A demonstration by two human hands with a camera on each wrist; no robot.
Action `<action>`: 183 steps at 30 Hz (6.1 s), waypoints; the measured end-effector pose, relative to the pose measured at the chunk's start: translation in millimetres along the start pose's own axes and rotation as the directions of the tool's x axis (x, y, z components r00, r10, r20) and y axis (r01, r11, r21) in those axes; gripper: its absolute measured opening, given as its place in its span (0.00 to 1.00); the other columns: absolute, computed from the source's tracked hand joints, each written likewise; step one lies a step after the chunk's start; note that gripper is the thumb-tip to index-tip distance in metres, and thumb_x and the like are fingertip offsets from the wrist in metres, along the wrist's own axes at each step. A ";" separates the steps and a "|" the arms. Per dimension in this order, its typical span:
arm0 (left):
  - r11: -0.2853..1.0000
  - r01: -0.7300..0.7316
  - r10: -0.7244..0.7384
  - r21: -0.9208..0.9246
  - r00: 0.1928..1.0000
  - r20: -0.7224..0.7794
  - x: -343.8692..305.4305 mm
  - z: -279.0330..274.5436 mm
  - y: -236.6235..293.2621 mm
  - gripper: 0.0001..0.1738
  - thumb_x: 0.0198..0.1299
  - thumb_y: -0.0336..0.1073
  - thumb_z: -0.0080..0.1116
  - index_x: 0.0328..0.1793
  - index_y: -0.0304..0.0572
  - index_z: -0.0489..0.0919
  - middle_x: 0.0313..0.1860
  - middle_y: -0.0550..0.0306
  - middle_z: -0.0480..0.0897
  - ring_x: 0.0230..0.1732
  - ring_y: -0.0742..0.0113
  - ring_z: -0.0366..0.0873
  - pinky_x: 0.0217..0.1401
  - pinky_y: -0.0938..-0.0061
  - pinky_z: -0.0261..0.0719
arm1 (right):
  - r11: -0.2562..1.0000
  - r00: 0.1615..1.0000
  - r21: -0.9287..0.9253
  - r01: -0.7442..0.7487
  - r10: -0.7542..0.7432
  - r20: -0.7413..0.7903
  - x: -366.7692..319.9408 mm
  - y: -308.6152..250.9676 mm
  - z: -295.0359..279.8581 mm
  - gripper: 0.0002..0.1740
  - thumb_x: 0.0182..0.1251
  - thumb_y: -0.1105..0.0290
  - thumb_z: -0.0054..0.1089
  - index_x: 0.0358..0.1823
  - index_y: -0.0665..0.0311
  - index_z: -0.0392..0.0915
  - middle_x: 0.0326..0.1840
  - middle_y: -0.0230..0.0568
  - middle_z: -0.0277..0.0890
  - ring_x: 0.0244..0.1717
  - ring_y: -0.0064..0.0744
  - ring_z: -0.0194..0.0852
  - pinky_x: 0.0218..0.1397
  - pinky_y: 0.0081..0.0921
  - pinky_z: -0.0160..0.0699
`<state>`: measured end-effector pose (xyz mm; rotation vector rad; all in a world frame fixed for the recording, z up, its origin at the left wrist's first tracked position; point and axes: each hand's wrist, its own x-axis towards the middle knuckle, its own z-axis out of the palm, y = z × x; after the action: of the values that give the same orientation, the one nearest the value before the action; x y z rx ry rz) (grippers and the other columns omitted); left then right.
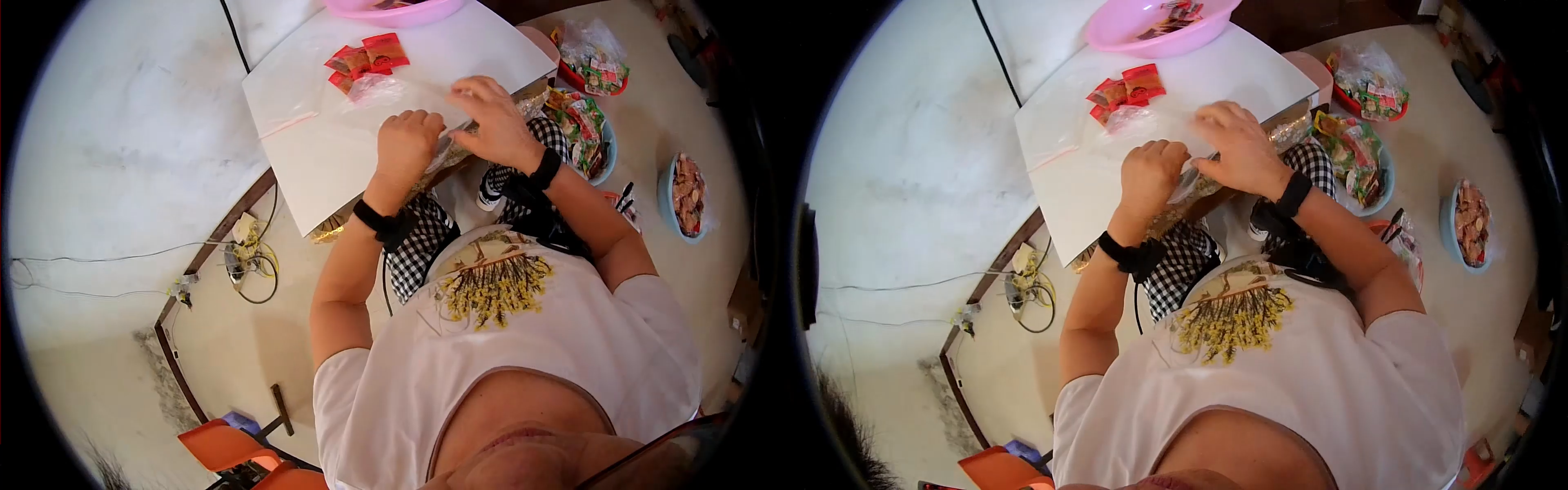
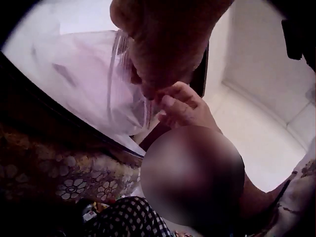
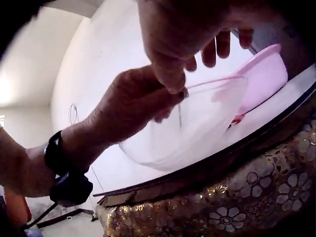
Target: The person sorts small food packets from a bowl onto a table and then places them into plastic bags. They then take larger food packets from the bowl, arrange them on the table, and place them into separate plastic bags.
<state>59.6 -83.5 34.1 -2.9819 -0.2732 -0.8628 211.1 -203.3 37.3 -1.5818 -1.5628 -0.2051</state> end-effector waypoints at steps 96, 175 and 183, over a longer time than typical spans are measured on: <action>0.639 0.734 -0.673 -0.230 0.678 0.295 -98.9 -63.8 -147.1 0.13 0.59 0.36 0.64 0.46 0.36 0.84 0.29 0.57 0.83 0.28 0.68 0.79 0.32 0.74 0.78 | 0.984 0.945 0.046 -0.172 0.152 0.291 -32.9 27.6 4.3 0.05 0.64 0.69 0.57 0.35 0.61 0.79 0.32 0.43 0.73 0.34 0.49 0.76 0.35 0.39 0.74; 0.972 0.216 -0.170 -0.091 0.918 0.358 -24.0 10.8 13.7 0.10 0.57 0.31 0.55 0.41 0.32 0.81 0.47 0.42 0.83 0.51 0.43 0.79 0.49 0.57 0.77 | 0.982 0.993 0.181 -0.061 0.041 0.112 -29.2 -7.5 23.1 0.06 0.63 0.69 0.61 0.37 0.62 0.80 0.32 0.41 0.73 0.35 0.47 0.75 0.35 0.38 0.73; 0.981 0.066 -0.027 -0.183 0.978 0.209 -15.2 47.8 1.9 0.31 0.59 0.35 0.55 0.70 0.29 0.68 0.69 0.32 0.68 0.70 0.35 0.65 0.68 0.52 0.68 | 0.979 0.993 0.187 -0.081 0.063 0.102 -28.4 -1.3 15.4 0.05 0.64 0.67 0.60 0.35 0.60 0.80 0.32 0.41 0.73 0.36 0.46 0.75 0.36 0.38 0.73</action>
<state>72.5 -84.3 -14.5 -3.2601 -0.2820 -0.6146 197.6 -214.0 10.0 -1.5124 -1.5458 0.0600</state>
